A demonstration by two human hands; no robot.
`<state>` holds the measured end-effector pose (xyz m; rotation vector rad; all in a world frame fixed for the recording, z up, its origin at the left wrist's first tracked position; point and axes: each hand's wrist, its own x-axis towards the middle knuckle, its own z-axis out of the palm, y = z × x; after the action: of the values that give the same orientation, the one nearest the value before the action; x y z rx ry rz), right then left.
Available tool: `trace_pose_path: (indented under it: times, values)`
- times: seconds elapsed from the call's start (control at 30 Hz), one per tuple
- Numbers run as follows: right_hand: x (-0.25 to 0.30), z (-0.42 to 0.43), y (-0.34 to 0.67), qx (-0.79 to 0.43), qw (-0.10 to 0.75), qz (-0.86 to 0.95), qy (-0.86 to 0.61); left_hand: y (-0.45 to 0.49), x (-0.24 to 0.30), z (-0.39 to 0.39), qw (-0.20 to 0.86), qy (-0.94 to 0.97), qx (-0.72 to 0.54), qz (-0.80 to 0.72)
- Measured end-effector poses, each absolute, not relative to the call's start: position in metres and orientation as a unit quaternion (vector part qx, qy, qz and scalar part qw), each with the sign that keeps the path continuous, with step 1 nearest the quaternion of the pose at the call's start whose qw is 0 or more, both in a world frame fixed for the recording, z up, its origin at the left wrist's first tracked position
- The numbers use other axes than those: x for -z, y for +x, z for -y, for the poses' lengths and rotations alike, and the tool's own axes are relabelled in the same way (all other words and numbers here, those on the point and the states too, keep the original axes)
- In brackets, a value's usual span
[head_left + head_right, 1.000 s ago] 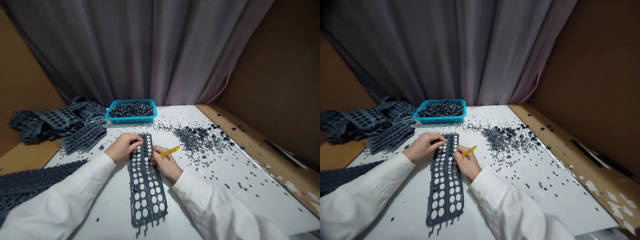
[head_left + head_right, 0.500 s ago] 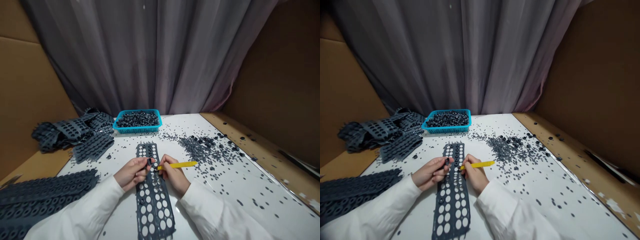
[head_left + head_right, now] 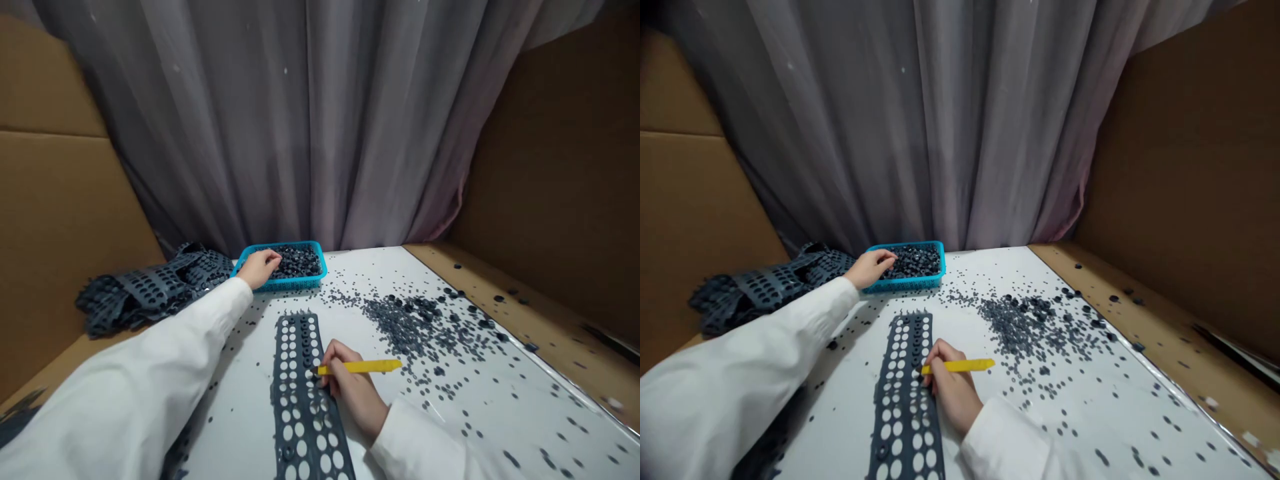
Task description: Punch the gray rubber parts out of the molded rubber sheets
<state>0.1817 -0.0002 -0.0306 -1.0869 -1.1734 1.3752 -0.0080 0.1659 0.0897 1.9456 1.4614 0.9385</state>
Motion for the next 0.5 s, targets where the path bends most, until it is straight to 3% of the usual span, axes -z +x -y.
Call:
trace_pose_path:
  times: [0.2,0.5]
  values:
    - [0.033,0.000,0.180,-0.578,0.513,0.459,-0.438,-0.005,-0.081,-0.253,0.168,0.758,-0.303,-0.553]
    - [0.034,-0.002,0.184,-0.581,0.521,0.455,-0.429,-0.018,-0.056,-0.282,0.190,0.759,-0.293,-0.550]
